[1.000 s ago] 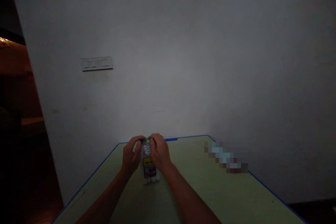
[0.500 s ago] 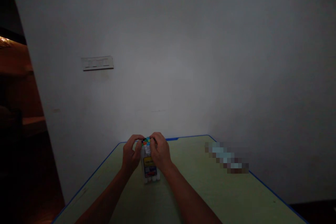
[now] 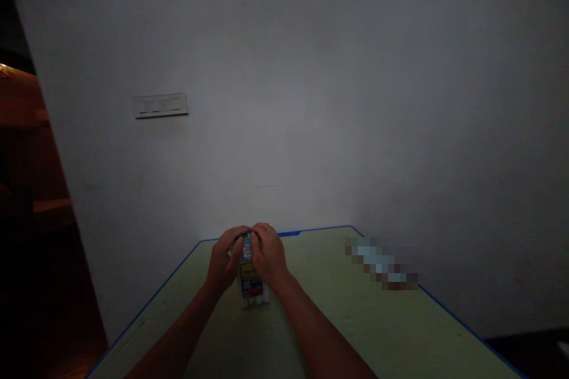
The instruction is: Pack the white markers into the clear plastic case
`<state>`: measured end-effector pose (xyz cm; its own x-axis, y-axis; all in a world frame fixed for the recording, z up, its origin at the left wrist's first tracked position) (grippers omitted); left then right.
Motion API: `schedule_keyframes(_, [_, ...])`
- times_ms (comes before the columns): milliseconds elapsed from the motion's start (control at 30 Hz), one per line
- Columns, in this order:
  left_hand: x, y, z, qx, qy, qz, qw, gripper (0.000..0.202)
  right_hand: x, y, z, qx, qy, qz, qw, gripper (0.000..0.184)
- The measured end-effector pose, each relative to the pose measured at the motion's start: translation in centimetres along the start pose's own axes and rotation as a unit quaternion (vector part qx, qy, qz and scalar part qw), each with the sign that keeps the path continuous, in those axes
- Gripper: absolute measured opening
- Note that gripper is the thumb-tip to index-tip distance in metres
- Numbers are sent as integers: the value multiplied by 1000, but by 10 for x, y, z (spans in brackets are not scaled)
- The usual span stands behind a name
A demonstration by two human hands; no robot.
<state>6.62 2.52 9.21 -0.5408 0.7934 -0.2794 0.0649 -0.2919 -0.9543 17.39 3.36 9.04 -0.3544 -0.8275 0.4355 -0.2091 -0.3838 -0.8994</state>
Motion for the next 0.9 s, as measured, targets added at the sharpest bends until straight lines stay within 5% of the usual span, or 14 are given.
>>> schedule_keyframes(900, [-2, 1, 4, -4, 48, 29, 998, 27, -7, 5, 0, 2, -24, -27, 999, 27])
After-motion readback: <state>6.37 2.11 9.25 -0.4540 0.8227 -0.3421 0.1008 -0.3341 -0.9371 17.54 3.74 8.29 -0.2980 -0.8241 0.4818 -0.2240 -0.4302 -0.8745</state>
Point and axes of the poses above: each hand's wrist, its own y-axis away from the middle knuckle, its own z-axis out of the back of the hand, x = y × z, the point moved 8 cm from there along -y, towards the middle knuckle, and after that the axes turned 15 degrees about -x, right-handed, at the moved point
